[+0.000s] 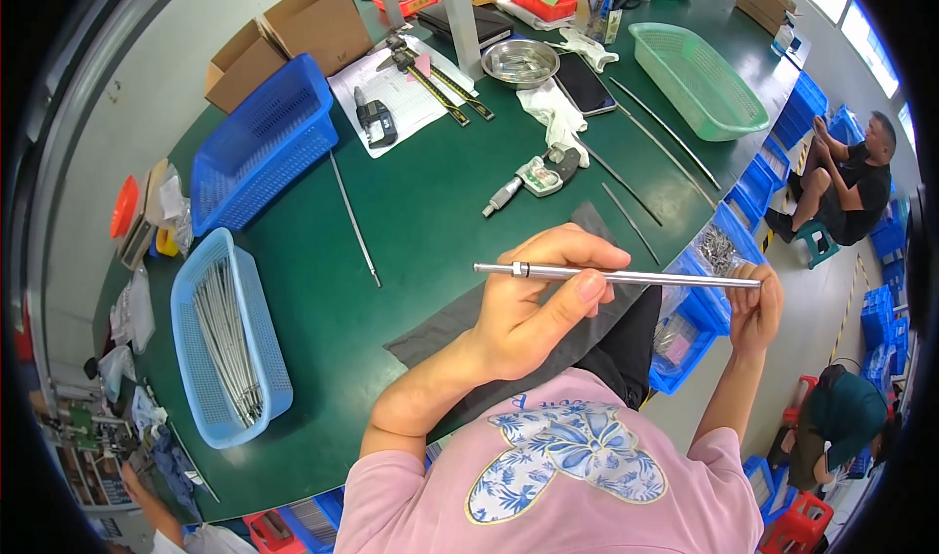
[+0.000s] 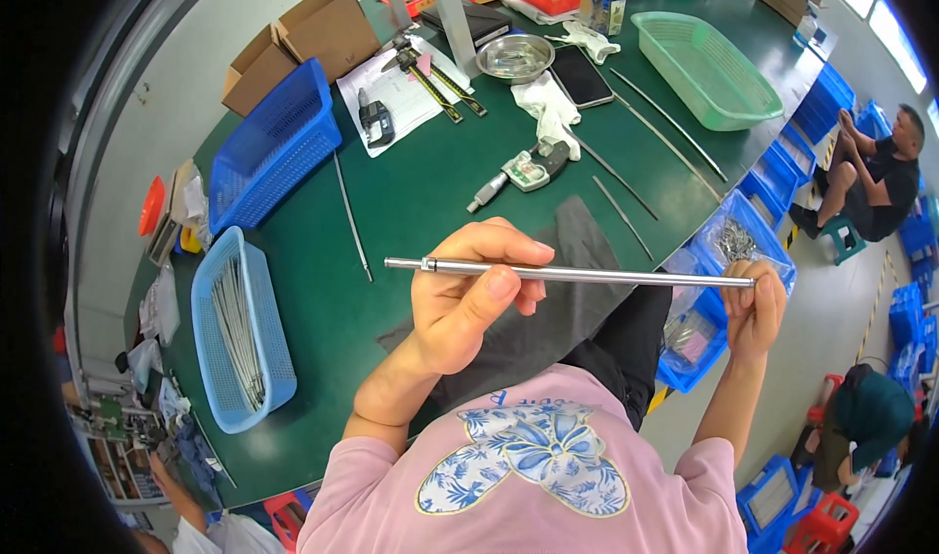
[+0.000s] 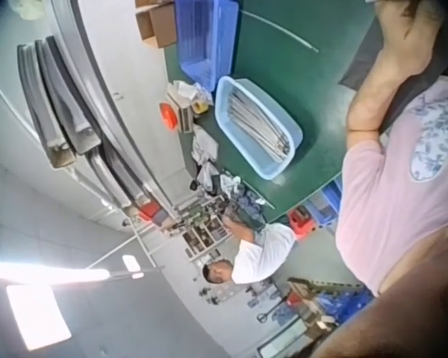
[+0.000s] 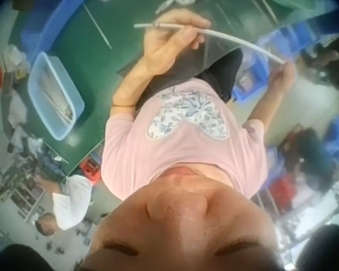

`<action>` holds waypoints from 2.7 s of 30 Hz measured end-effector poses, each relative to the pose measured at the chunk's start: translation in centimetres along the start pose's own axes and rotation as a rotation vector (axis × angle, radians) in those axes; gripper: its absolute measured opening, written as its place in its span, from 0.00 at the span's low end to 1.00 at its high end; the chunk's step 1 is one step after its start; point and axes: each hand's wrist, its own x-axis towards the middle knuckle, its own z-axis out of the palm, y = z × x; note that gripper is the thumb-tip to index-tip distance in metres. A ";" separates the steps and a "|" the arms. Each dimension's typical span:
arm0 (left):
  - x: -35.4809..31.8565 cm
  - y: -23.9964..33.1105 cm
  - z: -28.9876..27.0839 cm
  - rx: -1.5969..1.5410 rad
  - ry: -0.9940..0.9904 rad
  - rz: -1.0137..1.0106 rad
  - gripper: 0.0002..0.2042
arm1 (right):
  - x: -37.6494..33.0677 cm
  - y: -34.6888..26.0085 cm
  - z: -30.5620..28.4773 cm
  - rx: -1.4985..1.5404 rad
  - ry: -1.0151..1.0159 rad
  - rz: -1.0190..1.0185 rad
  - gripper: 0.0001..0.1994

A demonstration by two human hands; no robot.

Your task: Measuring and inspecting long metal rods using a micrometer and checking documentation at a manufacturing workstation.

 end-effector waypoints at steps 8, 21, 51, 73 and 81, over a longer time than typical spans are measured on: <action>-0.2 0.4 0.3 0.075 0.122 -0.010 0.12 | -0.4 0.6 0.5 0.005 0.070 0.052 0.22; -0.3 0.4 0.4 0.067 0.142 0.000 0.11 | -0.5 0.6 0.7 0.087 0.066 0.045 0.24; 0.1 -0.1 -1.3 0.033 0.247 -0.123 0.12 | -1.2 -0.1 1.7 0.166 0.141 0.114 0.23; 2.1 -1.5 -6.5 -0.241 0.388 -0.186 0.17 | 0.4 -3.7 7.6 -0.460 -0.288 -0.303 0.07; 2.2 -1.5 -7.0 -0.252 0.353 -0.176 0.17 | 0.6 -3.5 7.6 -0.484 -0.295 -0.313 0.07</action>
